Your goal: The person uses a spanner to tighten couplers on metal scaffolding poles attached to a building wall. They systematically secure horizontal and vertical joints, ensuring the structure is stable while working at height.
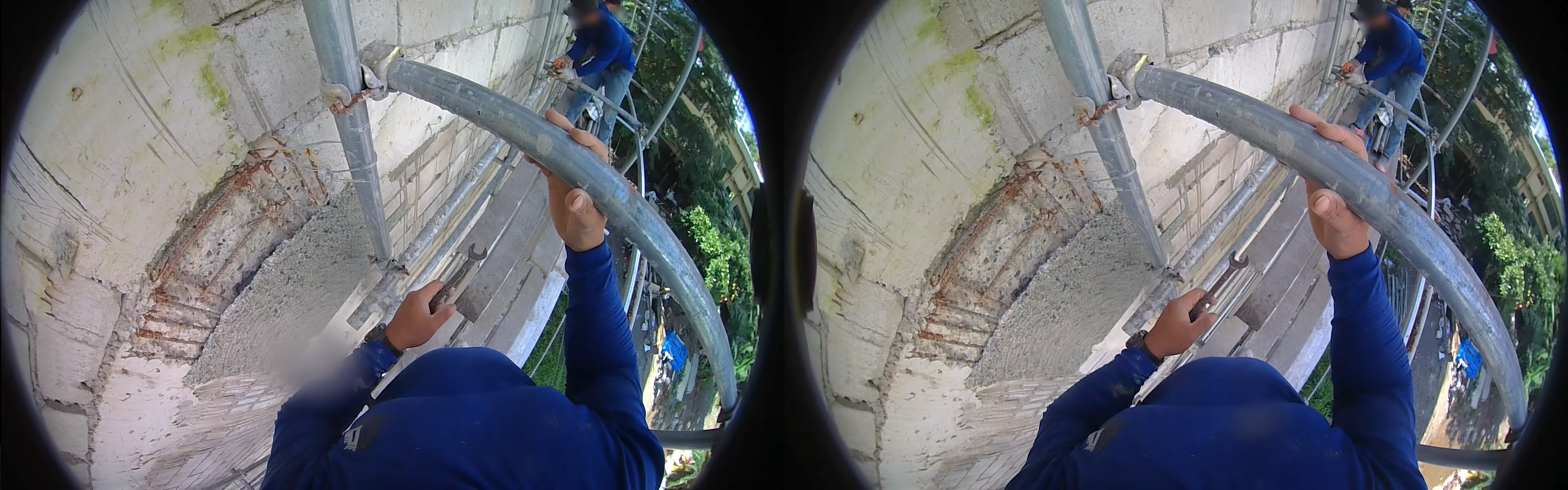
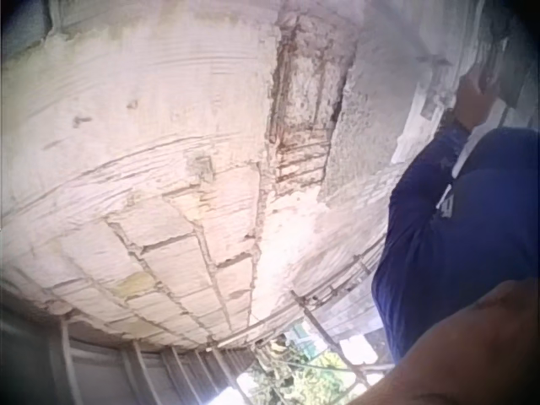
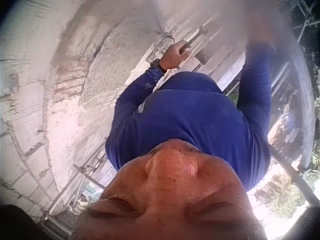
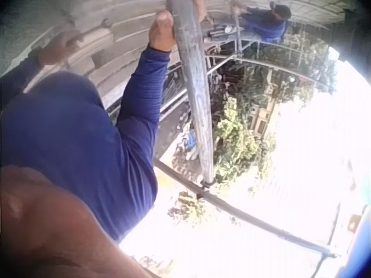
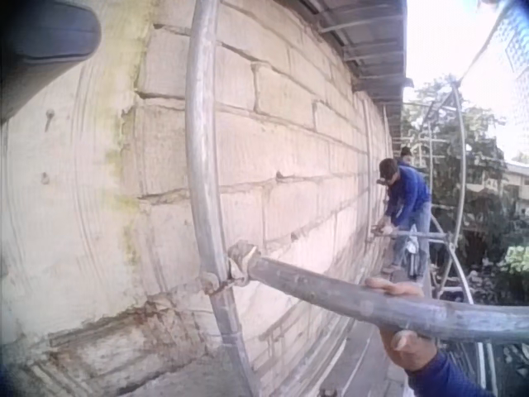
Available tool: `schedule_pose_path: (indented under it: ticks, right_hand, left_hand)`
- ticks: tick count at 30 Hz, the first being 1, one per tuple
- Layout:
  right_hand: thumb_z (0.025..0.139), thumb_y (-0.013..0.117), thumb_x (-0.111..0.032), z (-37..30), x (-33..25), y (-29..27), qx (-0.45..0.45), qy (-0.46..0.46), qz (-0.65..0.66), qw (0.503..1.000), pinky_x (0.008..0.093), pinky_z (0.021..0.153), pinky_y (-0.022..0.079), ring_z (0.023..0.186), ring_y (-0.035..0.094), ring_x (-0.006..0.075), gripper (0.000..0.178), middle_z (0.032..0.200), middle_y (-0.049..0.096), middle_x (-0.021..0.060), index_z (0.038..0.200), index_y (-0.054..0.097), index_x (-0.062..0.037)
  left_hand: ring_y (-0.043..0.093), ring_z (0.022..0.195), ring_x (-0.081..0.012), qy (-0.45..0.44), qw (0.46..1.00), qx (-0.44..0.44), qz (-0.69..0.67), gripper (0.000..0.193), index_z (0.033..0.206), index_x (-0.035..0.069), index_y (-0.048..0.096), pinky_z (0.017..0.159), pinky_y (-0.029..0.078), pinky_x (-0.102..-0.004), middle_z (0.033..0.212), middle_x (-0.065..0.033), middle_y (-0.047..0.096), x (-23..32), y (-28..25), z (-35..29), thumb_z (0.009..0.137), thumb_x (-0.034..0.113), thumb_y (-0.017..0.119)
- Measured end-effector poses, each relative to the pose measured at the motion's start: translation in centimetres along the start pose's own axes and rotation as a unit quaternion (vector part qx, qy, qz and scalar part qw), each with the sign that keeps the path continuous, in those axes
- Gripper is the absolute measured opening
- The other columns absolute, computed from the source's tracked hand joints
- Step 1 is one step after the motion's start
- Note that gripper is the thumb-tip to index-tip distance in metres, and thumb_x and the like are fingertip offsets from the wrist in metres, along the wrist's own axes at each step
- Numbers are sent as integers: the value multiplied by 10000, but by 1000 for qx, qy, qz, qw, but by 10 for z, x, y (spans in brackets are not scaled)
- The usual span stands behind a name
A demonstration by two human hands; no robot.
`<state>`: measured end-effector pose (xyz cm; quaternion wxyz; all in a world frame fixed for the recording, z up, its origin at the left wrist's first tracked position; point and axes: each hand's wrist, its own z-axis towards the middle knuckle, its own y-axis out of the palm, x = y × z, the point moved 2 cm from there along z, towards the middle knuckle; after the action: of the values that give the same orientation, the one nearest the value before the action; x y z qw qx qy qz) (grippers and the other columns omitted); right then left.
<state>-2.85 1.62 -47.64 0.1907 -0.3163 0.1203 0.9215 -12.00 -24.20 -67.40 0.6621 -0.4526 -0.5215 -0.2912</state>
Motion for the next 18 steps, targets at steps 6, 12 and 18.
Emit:
schedule_pose_path:
  ticks: [6,12,18]
  right_hand:
    - [773,912,-507,2,2,1,-5,-8,-8,1000,544,1107,488,1413,518,376,874,1582,470,229,1473,521,-162]
    - [766,915,-517,-1,1,1,14,-2,-14,1000,533,1094,498,1403,527,372,875,1579,476,225,1470,524,-174]
    - [766,909,-537,1,8,-5,7,-17,-19,1000,526,1086,500,1404,524,362,875,1573,485,218,1463,522,-177]
  left_hand:
    - [671,742,-297,24,999,-24,-20,404,1142,-13,663,700,500,-435,830,-185,687,-42,32,-17,902,305,734]
    - [628,758,-251,-78,996,-6,53,377,1137,-10,652,731,504,-380,877,-179,670,-43,-5,-30,920,292,714]
    - [589,721,-239,-86,994,50,54,322,1075,-7,646,697,486,-384,804,-148,635,-62,-18,-50,909,259,720]
